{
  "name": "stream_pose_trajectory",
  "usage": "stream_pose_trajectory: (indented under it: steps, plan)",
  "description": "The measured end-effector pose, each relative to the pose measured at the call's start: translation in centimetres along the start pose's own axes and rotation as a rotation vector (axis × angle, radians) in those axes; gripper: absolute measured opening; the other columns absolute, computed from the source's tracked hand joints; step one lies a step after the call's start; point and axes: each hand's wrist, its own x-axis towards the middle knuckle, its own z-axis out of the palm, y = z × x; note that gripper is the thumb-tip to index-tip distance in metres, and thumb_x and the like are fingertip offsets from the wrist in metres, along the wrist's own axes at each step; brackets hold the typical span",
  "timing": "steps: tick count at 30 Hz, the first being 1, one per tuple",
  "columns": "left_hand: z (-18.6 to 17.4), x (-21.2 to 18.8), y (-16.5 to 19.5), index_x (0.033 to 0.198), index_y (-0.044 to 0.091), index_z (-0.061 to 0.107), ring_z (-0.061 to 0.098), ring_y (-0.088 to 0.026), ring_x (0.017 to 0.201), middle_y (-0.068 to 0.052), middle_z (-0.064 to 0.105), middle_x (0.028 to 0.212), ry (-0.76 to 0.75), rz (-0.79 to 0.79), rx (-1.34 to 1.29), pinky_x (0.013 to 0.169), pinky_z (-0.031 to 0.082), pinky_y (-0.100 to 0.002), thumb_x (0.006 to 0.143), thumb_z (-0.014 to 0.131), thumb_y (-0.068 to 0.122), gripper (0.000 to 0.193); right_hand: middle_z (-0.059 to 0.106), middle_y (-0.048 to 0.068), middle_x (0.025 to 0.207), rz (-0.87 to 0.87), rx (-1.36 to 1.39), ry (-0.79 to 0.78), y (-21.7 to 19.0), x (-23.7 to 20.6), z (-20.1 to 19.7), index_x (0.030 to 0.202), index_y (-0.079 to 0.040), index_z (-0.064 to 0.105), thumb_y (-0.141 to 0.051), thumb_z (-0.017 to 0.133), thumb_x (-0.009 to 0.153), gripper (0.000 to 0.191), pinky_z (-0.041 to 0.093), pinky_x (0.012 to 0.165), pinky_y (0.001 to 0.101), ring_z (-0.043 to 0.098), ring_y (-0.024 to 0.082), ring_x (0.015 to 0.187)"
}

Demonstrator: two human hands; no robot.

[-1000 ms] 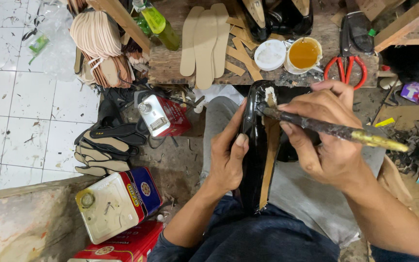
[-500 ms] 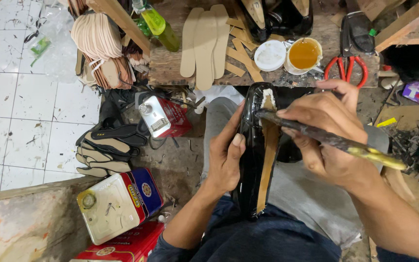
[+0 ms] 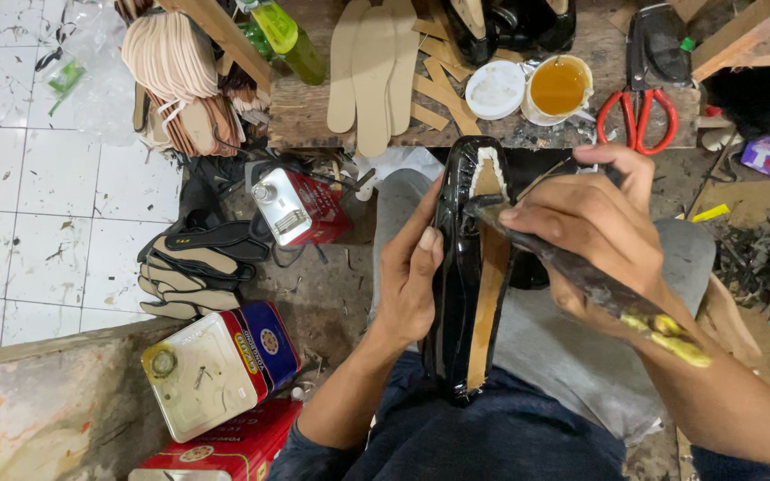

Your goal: The person applies glue to the sole of a black high-heeled shoe using a brush. They repeatedly dip the brush into a container and spread the adhesive along the shoe's edge, then place the shoe on a shelf and repeat the process on another shoe.

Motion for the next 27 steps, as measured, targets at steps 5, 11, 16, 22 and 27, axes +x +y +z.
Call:
stream_pose_trajectory:
  steps: [5, 11, 16, 22, 27]
  plan:
    - [-0.3, 0.1, -0.4, 0.161, -0.005, 0.038, 0.052, -0.017, 0.14, -0.015, 0.055, 0.154, 0.014, 0.027, -0.03, 0.122, 0.037, -0.028, 0.115, 0.039, 0.048, 0.07, 0.069, 0.007, 0.097, -0.089, -0.002, -0.12, 0.3, 0.2, 0.1, 0.103, -0.003, 0.075, -0.014, 0.072, 0.085, 0.022, 0.038, 0.107, 0.0488, 0.069, 0.023, 0.093]
    - [-0.3, 0.3, -0.3, 0.159, -0.006, 0.038, 0.05, -0.02, 0.144, -0.017, 0.053, 0.155, 0.025, -0.035, -0.059, 0.123, 0.036, -0.031, 0.114, 0.038, 0.047, 0.07, 0.07, 0.006, 0.099, -0.08, -0.019, -0.088, 0.2, 0.2, 0.2, 0.108, -0.004, 0.076, -0.014, 0.071, 0.091, 0.02, 0.038, 0.109, 0.0483, 0.069, 0.021, 0.094]
    - [-0.5, 0.8, 0.0, 0.159, -0.006, 0.037, 0.047, -0.02, 0.146, -0.017, 0.052, 0.156, 0.032, -0.039, -0.084, 0.124, 0.034, -0.03, 0.115, 0.037, 0.047, 0.069, 0.07, 0.006, 0.098, -0.11, -0.007, -0.167, 0.1, 0.3, 0.2, 0.105, -0.004, 0.077, -0.016, 0.069, 0.087, 0.023, 0.037, 0.107, 0.05, 0.069, 0.021, 0.093]
    - [-0.5, 0.5, -0.4, 0.159, -0.005, 0.038, 0.051, -0.018, 0.141, -0.016, 0.056, 0.152, 0.013, -0.026, -0.038, 0.121, 0.037, -0.028, 0.115, 0.037, 0.045, 0.067, 0.068, 0.008, 0.102, -0.099, -0.028, -0.082, 0.2, 0.7, 0.2, 0.108, -0.003, 0.074, -0.011, 0.07, 0.092, 0.018, 0.037, 0.11, 0.0487, 0.068, 0.022, 0.098]
    - [-1.0, 0.4, -1.5, 0.163, -0.004, 0.039, 0.051, -0.007, 0.099, -0.002, 0.063, 0.117, 0.041, -0.08, -0.026, 0.095, 0.043, -0.02, 0.116, 0.035, 0.045, 0.068, 0.07, 0.006, 0.101, -0.136, 0.01, -0.245, 0.1, 0.5, -0.3, 0.107, -0.004, 0.074, -0.011, 0.067, 0.087, 0.022, 0.036, 0.108, 0.0527, 0.068, 0.02, 0.094]
